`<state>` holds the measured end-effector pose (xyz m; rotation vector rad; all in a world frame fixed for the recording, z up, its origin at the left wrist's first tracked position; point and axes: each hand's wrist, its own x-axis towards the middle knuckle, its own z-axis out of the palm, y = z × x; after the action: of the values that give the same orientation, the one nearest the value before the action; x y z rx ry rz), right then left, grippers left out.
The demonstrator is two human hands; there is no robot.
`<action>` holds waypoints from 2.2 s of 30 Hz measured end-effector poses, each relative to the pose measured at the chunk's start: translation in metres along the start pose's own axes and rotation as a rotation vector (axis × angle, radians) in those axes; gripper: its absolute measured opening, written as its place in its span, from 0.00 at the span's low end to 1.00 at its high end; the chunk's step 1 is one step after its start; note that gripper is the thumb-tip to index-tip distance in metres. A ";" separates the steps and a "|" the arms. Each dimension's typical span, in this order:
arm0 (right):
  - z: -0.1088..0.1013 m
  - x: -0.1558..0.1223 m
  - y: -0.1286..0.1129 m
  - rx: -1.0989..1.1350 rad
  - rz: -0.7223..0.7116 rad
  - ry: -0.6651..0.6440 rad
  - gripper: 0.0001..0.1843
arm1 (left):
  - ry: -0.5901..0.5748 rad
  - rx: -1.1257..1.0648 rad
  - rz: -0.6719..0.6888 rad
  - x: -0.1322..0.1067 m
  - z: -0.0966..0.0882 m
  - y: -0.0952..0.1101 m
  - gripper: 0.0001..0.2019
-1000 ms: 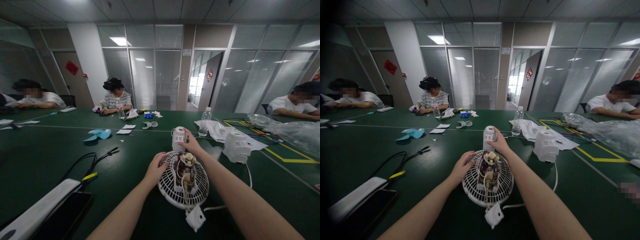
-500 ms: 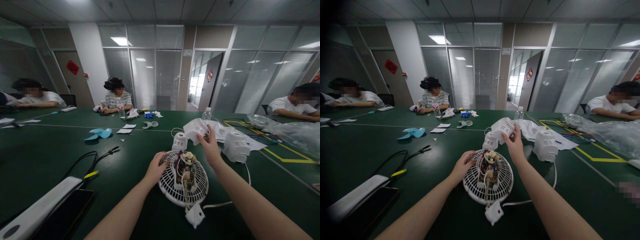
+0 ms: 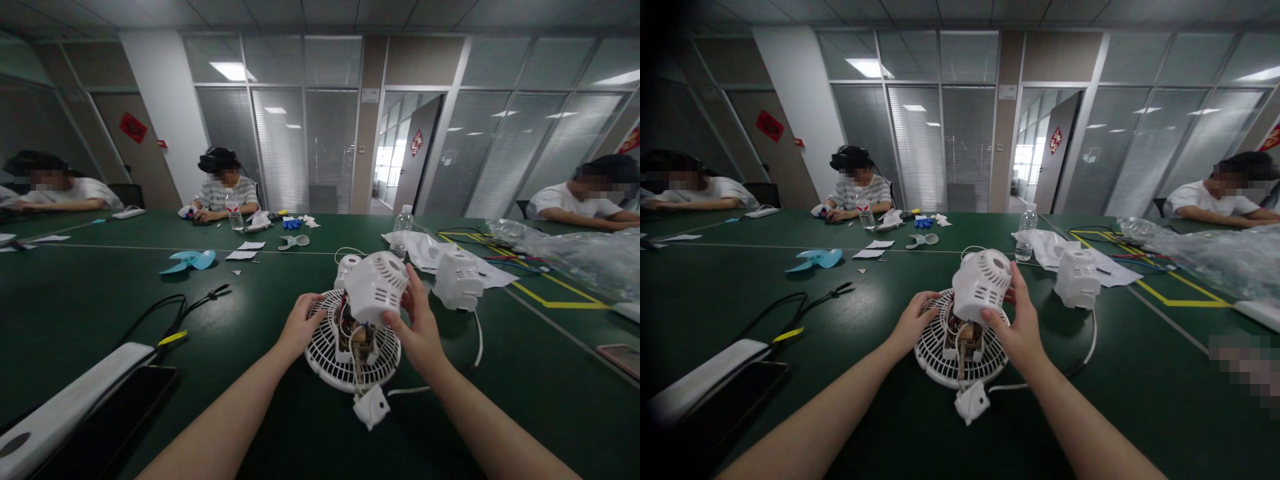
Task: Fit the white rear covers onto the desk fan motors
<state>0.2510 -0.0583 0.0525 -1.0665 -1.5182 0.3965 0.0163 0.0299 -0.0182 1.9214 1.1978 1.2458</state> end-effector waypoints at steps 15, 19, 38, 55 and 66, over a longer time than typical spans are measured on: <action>0.001 -0.004 0.000 -0.299 -0.035 -0.224 0.45 | -0.004 0.132 0.224 -0.011 -0.007 0.025 0.22; 0.001 -0.003 0.001 -0.301 -0.032 -0.242 0.45 | -0.158 0.058 0.271 -0.019 -0.004 0.032 0.35; 0.004 -0.008 0.002 -0.177 -0.069 -0.251 0.44 | -0.309 0.032 0.248 -0.022 -0.007 0.040 0.48; 0.004 -0.008 -0.003 -0.259 -0.216 -0.269 0.49 | -0.298 0.027 0.297 -0.022 -0.007 0.039 0.51; 0.005 -0.009 0.000 -0.258 -0.238 -0.280 0.49 | -0.294 0.065 0.289 -0.022 -0.007 0.043 0.51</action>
<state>0.2454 -0.0636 0.0453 -1.0424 -1.9640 0.1918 0.0229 -0.0092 0.0098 2.2929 0.8418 1.0210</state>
